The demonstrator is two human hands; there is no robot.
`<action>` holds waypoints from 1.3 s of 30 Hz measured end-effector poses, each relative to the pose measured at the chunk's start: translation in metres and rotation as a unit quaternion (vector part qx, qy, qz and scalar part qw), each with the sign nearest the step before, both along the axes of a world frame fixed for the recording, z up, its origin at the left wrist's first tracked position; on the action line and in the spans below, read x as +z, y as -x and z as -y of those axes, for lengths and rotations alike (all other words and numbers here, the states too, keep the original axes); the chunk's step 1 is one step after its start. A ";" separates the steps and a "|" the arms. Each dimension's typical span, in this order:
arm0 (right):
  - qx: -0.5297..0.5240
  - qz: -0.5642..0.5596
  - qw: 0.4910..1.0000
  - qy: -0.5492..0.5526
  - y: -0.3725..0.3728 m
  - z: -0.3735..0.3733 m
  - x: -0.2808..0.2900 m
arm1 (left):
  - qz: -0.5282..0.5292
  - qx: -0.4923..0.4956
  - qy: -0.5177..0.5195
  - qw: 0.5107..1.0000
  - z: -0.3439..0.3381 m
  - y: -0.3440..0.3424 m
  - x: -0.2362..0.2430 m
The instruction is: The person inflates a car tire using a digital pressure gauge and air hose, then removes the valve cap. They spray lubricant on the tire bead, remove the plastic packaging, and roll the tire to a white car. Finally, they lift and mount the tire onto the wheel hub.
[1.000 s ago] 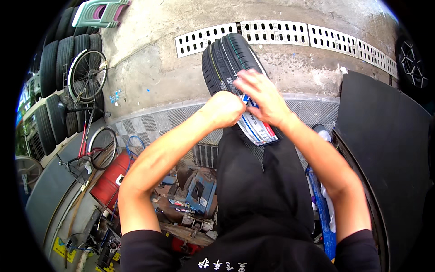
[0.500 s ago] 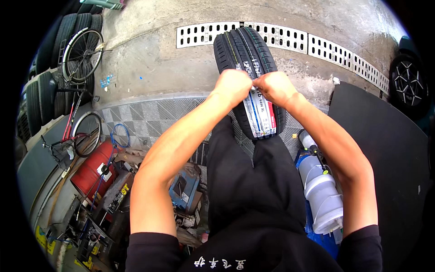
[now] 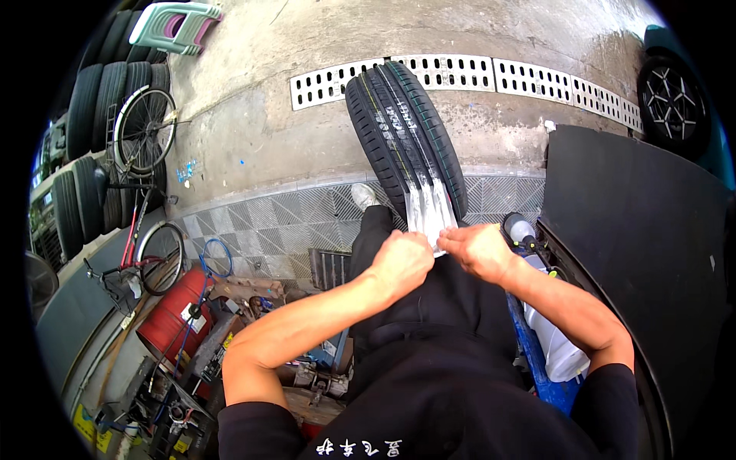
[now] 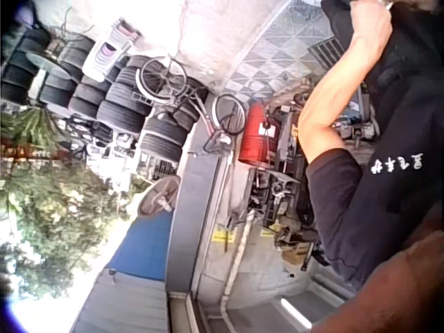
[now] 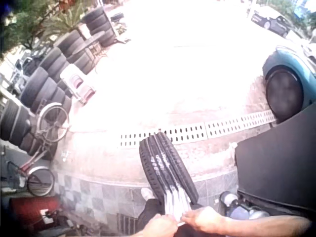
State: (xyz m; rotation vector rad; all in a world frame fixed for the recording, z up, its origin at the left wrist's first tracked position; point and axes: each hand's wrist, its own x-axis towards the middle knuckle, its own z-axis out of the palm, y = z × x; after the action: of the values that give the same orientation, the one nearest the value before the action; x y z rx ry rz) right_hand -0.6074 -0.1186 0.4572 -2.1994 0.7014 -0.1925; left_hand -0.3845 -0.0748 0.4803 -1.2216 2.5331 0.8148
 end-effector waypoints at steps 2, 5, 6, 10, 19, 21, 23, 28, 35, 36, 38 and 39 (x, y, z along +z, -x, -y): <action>-0.019 0.002 1.000 0.005 0.010 -0.023 0.009 | 0.007 -0.016 -0.019 1.000 -0.016 0.009 0.012; -0.044 -0.008 0.998 -0.038 0.022 -0.036 0.031 | -0.017 -0.033 -0.045 0.998 -0.018 0.017 0.029; -0.060 -0.007 0.997 -0.044 0.025 -0.044 0.034 | -0.020 -0.042 -0.059 0.997 -0.023 0.019 0.036; -0.126 -0.002 0.991 -0.036 0.033 -0.066 0.048 | -0.018 -0.090 -0.058 0.994 -0.023 0.033 0.048; -0.186 -0.008 0.980 -0.067 0.026 -0.075 0.073 | 0.015 -0.182 -0.099 0.978 -0.005 0.030 0.075; -0.203 -0.001 0.977 -0.059 0.029 -0.074 0.067 | -0.023 -0.188 -0.172 0.967 0.022 0.025 0.078; -0.221 0.008 0.972 -0.075 0.037 -0.084 0.064 | -0.088 -0.184 -0.304 0.931 0.077 0.022 0.089; -0.151 -0.006 0.986 -0.071 0.019 -0.055 0.076 | -0.145 0.153 0.264 0.941 0.210 0.038 -0.150; -0.326 -0.003 0.944 -0.044 0.038 -0.071 0.077 | -0.038 0.191 0.272 0.942 0.275 0.068 -0.217; -0.333 0.002 0.942 -0.047 0.035 -0.075 0.079 | -0.017 0.190 0.249 0.950 0.291 0.061 -0.216; -0.352 0.018 0.934 -0.060 0.031 -0.085 0.084 | 0.023 0.185 0.209 0.960 0.313 0.044 -0.224; -0.366 0.025 0.928 -0.059 0.035 -0.086 0.083 | 0.028 0.184 0.211 0.960 0.325 0.037 -0.229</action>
State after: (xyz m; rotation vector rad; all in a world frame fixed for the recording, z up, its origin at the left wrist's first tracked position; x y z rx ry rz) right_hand -0.6423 -0.0326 0.5405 -1.7195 1.4424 -0.5628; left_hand -0.4215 -0.4001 0.2509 -1.8569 2.5471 0.2904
